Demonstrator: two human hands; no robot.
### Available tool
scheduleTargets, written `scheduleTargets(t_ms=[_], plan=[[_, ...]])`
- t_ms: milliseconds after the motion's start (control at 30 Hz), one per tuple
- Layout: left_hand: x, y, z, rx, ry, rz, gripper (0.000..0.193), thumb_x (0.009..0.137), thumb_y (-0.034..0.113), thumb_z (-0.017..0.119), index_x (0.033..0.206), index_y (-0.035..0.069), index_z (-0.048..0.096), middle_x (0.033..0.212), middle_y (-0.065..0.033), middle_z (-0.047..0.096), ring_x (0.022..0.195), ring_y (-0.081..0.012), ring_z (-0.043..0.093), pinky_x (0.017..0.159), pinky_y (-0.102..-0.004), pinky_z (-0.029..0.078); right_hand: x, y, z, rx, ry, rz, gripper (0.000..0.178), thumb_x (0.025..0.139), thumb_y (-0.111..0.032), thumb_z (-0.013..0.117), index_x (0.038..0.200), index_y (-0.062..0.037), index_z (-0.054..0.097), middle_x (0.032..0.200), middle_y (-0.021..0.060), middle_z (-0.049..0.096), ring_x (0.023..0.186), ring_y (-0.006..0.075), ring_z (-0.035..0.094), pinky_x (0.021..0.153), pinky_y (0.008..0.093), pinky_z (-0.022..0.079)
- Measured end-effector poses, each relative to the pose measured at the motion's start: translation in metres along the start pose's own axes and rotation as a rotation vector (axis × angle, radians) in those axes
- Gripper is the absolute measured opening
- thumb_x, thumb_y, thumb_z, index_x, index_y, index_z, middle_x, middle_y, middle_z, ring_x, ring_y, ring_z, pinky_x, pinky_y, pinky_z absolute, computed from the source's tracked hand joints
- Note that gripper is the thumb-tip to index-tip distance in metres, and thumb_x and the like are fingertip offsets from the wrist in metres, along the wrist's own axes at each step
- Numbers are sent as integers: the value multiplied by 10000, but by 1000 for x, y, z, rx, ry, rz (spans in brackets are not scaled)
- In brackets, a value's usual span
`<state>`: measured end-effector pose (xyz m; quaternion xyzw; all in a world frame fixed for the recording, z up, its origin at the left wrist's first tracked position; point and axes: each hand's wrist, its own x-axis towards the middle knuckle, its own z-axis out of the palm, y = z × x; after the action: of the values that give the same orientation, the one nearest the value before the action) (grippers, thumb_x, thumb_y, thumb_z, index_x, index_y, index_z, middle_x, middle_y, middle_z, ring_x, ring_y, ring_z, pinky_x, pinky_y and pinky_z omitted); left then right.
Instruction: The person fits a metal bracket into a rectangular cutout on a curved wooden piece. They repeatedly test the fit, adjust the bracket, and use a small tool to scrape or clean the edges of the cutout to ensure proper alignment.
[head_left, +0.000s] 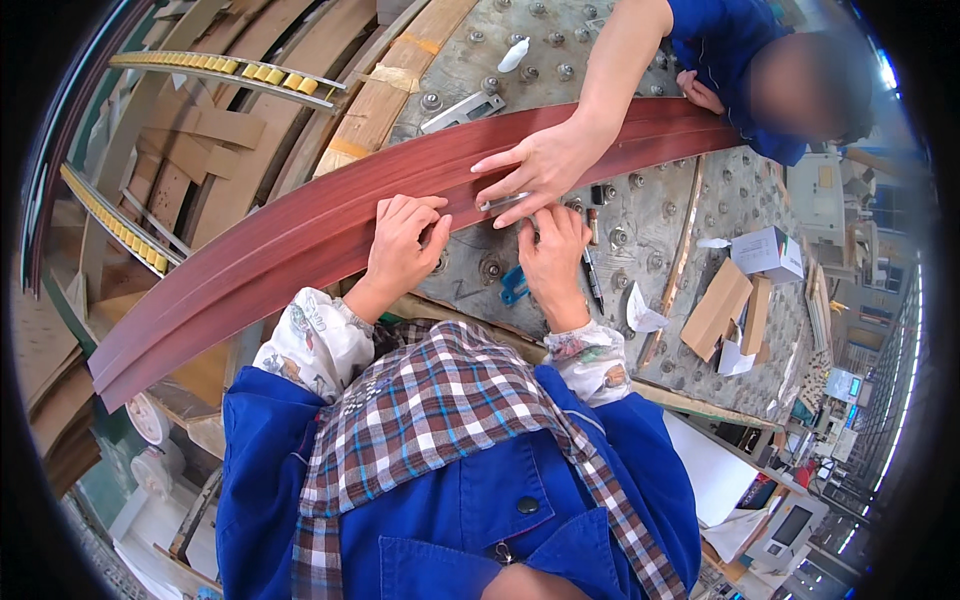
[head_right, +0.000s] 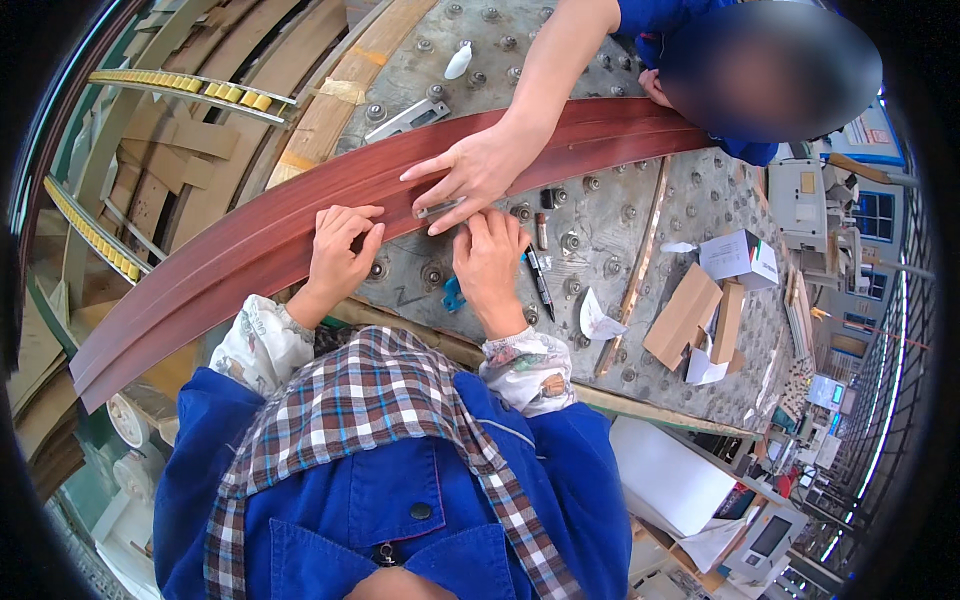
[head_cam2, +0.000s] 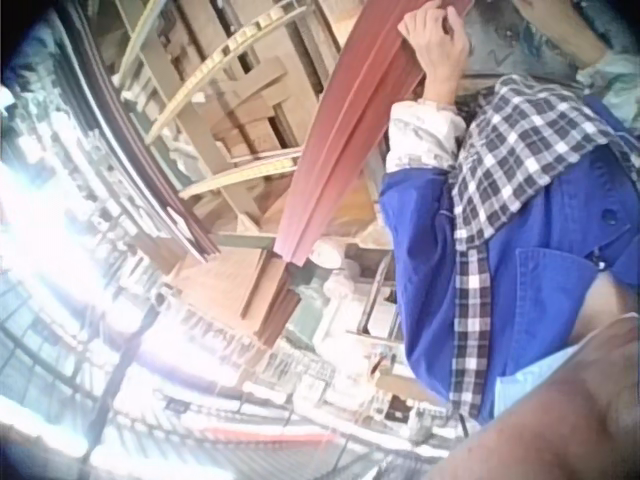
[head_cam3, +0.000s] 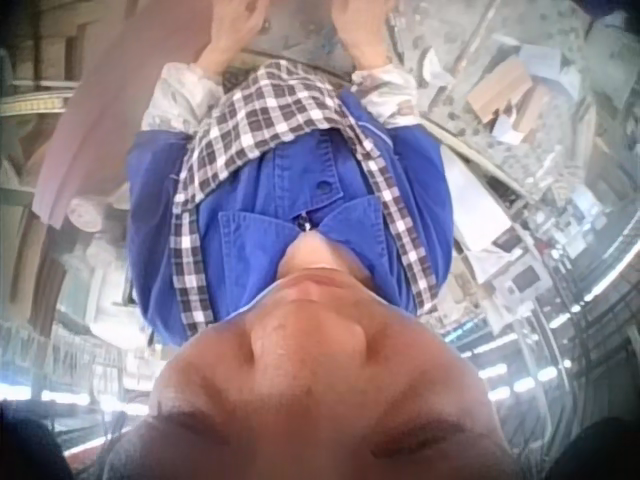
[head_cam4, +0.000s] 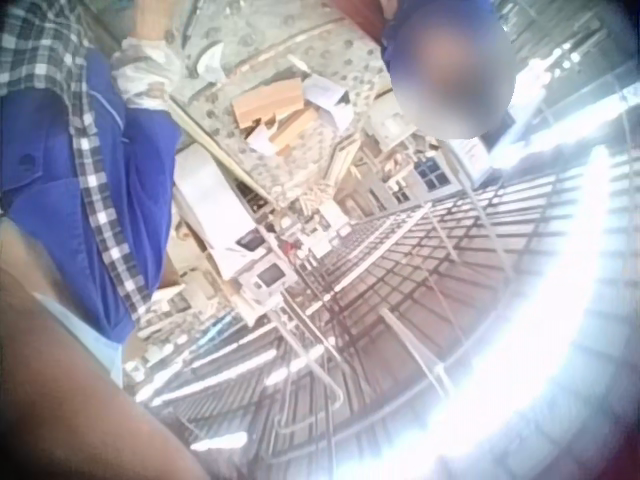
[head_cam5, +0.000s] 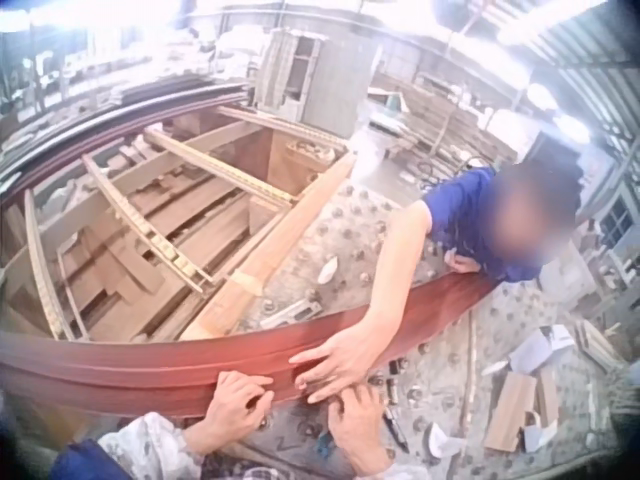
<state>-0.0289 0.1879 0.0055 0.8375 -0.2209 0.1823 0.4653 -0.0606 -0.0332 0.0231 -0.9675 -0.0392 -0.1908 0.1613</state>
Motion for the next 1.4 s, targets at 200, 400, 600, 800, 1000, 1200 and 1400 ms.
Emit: scheduleTargets(t_ms=[200, 400, 600, 800, 1000, 1200, 1400], plan=[[4, 5, -5, 15, -89, 37, 118, 813, 109, 719, 814, 85, 604, 1039, -40, 705, 886, -215, 596, 835, -357, 379, 9, 17, 0, -98, 70, 79, 291, 802, -128, 664, 1083, -55, 648, 1082, 95, 641, 1049, 301, 554, 882, 445, 366], [4, 5, -8, 47, -166, 75, 132, 806, 151, 728, 821, 95, 609, 1095, -23, 688, 915, -212, 582, 853, -371, 357, 33, 45, 0, -72, 118, 111, 222, 794, -113, 705, 1014, -88, 687, 989, 100, 645, 944, 331, 563, 838, 456, 447], [4, 6, -6, 63, -201, 83, 125, 810, 165, 726, 819, 98, 620, 1119, -25, 671, 929, -218, 574, 864, -376, 347, 46, 62, 8, -131, -35, 184, 260, 761, -222, 758, 974, -81, 708, 953, 124, 661, 969, 348, 588, 844, 463, 471], [4, 5, -5, 93, -210, 76, 156, 819, 216, 725, 817, 102, 619, 1105, -19, 648, 937, -218, 566, 874, -379, 347, 59, 40, 4, -184, -176, 358, 285, 776, -333, 738, 937, -99, 719, 1007, 124, 685, 1043, 343, 598, 879, 469, 462], [6, 10, -3, 91, -207, 61, 127, 838, 196, 718, 846, 105, 629, 1106, -9, 657, 913, -208, 570, 864, -367, 344, 63, 69, 14, -111, -139, 344, 295, 770, -341, 747, 865, -64, 721, 766, 111, 708, 728, 296, 685, 719, 438, 534], [11, 6, 7, 66, -192, 91, 118, 856, 147, 704, 952, 113, 644, 1081, 10, 676, 899, -186, 577, 851, -347, 346, 70, 52, -9, 157, -166, 449, 217, 786, -263, 689, 828, -51, 712, 729, 119, 709, 743, 316, 694, 704, 414, 540], [29, 8, 33, 66, -202, 121, 234, 847, 144, 706, 1068, 120, 633, 1060, 17, 672, 905, -187, 571, 857, -359, 352, 70, 48, -20, 223, -153, 403, 226, 780, -240, 704, 842, -22, 703, 741, 146, 706, 715, 316, 694, 695, 412, 539]])
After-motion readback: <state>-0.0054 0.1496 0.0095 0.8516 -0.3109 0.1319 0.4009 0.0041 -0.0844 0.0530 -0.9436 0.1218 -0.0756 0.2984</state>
